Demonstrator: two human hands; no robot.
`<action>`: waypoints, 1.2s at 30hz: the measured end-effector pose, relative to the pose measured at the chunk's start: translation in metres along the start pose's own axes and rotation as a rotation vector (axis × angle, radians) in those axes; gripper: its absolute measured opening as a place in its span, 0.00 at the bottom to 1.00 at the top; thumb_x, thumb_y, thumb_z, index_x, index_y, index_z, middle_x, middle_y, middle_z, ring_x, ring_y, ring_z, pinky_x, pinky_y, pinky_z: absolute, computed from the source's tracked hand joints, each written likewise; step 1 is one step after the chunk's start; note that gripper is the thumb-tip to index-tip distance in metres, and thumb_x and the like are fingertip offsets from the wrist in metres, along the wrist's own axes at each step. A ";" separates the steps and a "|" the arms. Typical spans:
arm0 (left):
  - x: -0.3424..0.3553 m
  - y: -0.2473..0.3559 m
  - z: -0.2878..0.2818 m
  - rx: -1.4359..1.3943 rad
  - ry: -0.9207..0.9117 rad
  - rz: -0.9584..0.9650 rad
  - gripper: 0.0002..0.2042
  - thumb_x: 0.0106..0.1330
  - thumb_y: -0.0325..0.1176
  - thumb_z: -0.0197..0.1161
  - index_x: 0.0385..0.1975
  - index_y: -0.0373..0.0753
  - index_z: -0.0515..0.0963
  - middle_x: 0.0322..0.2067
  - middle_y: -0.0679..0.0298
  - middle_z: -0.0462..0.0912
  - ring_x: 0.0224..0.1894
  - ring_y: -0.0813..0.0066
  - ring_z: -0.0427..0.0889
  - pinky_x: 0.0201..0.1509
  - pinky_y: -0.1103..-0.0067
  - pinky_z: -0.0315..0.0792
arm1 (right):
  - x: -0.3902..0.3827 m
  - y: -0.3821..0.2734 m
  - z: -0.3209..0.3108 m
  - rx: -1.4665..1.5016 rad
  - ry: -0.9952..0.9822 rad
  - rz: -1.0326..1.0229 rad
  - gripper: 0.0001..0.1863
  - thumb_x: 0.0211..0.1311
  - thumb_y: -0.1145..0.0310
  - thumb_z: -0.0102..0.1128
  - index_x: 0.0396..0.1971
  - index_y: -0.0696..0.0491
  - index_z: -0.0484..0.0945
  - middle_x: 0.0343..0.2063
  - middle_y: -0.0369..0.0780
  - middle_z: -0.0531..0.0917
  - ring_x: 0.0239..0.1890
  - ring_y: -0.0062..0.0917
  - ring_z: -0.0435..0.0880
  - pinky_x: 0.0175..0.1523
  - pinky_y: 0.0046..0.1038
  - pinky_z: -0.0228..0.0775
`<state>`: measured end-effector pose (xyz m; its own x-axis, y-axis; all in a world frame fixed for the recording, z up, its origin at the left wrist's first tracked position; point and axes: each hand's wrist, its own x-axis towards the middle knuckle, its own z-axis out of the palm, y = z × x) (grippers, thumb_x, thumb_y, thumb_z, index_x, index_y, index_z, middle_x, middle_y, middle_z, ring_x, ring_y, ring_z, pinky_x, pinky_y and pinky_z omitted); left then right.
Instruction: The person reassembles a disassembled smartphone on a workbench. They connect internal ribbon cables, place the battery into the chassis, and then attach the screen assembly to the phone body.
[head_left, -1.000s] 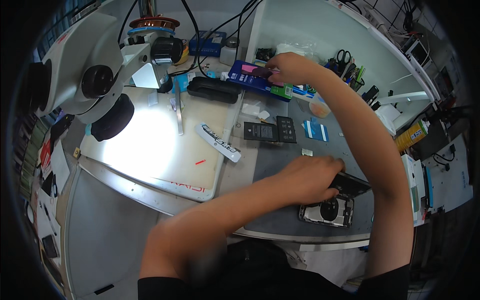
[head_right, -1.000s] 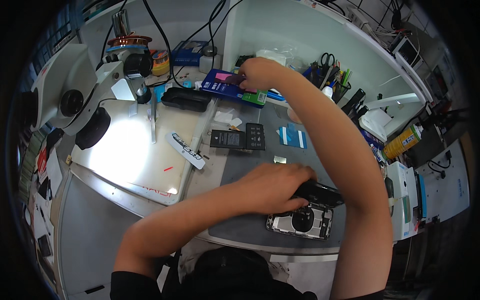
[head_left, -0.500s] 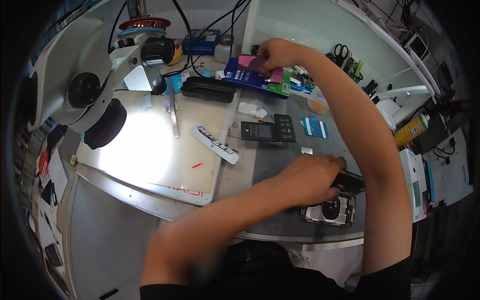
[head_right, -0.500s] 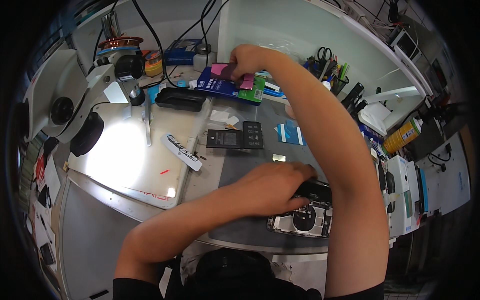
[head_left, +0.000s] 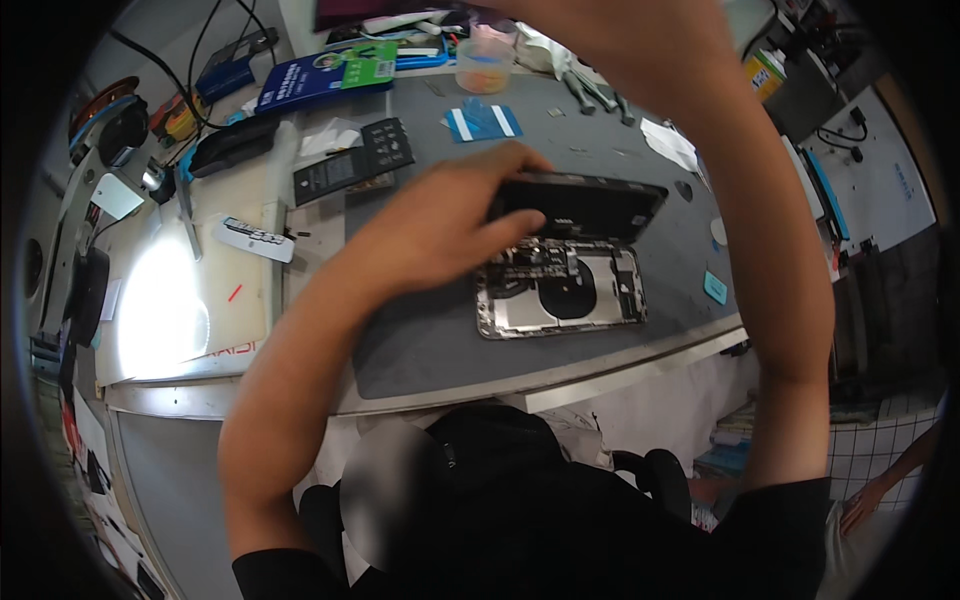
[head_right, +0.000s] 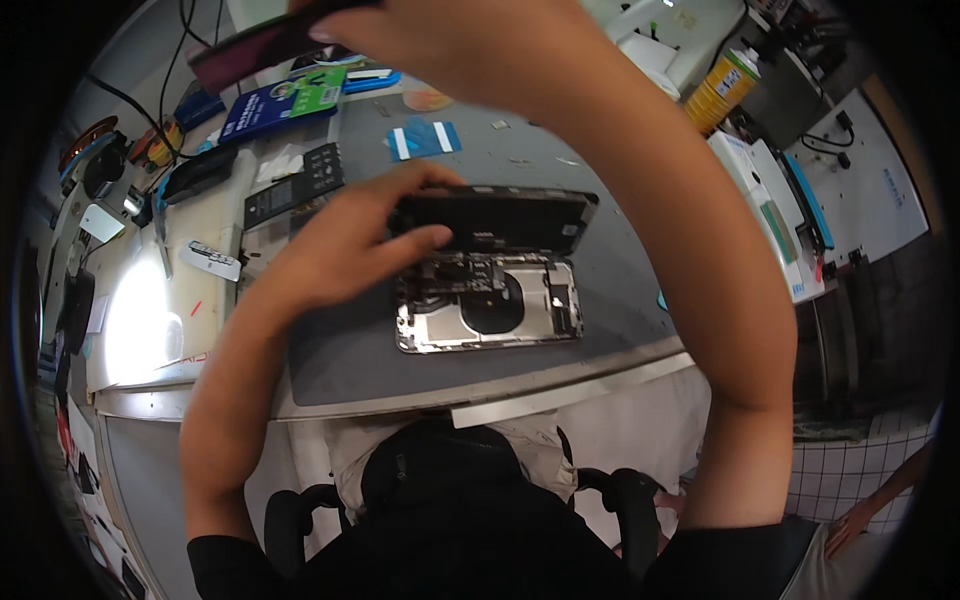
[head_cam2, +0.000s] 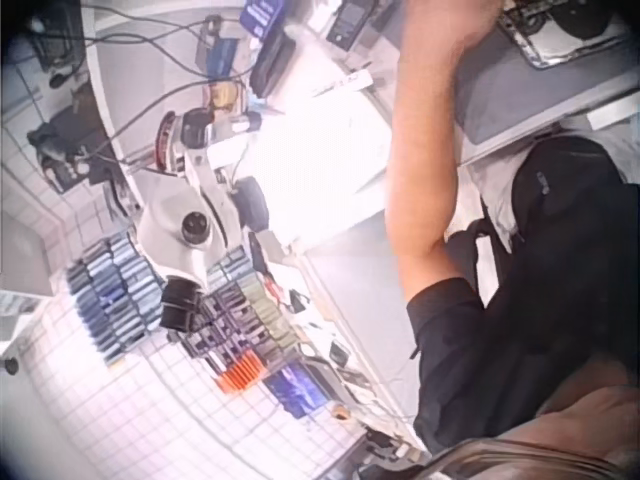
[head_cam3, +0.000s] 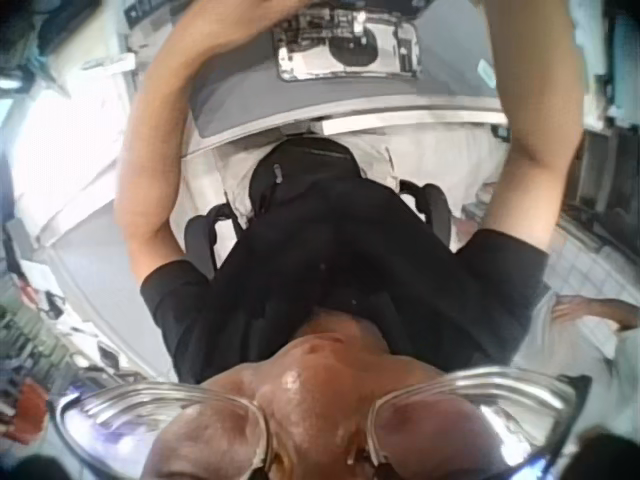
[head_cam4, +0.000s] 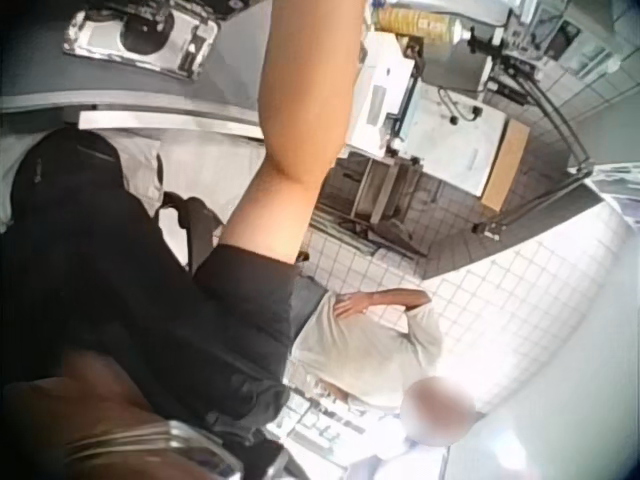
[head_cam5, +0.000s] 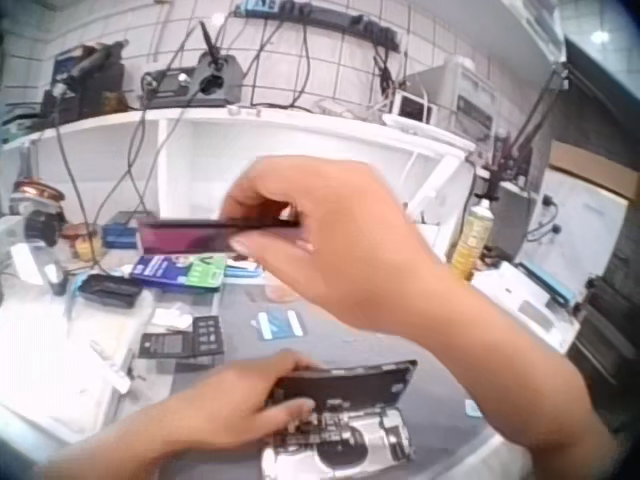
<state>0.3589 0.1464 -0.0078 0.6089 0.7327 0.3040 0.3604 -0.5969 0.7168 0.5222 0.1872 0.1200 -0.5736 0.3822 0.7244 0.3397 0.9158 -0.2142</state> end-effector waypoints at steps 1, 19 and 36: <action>0.001 -0.002 0.000 -0.007 0.003 0.036 0.19 0.70 0.32 0.63 0.60 0.37 0.73 0.46 0.55 0.85 0.46 0.67 0.85 0.53 0.71 0.77 | -0.026 -0.010 -0.017 -0.091 0.045 -0.091 0.12 0.56 0.76 0.71 0.42 0.58 0.83 0.36 0.43 0.86 0.38 0.33 0.87 0.46 0.30 0.79; 0.002 0.013 -0.002 -0.112 -0.101 -0.143 0.20 0.73 0.34 0.61 0.62 0.35 0.72 0.50 0.65 0.80 0.49 0.81 0.77 0.53 0.81 0.74 | -0.218 -0.067 0.022 -0.451 0.036 0.019 0.11 0.44 0.75 0.71 0.31 0.58 0.85 0.32 0.38 0.84 0.33 0.30 0.83 0.30 0.26 0.76; 0.001 0.009 -0.002 -0.077 -0.093 -0.076 0.19 0.74 0.35 0.61 0.61 0.35 0.72 0.48 0.64 0.80 0.47 0.81 0.78 0.53 0.81 0.74 | -0.208 -0.054 0.016 -0.344 -0.213 0.067 0.15 0.48 0.73 0.67 0.39 0.58 0.84 0.39 0.41 0.84 0.39 0.34 0.85 0.36 0.29 0.80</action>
<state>0.3613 0.1423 0.0004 0.6459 0.7395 0.1898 0.3554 -0.5112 0.7826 0.6115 0.0602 -0.0300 -0.6709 0.4900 0.5566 0.5903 0.8072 0.0009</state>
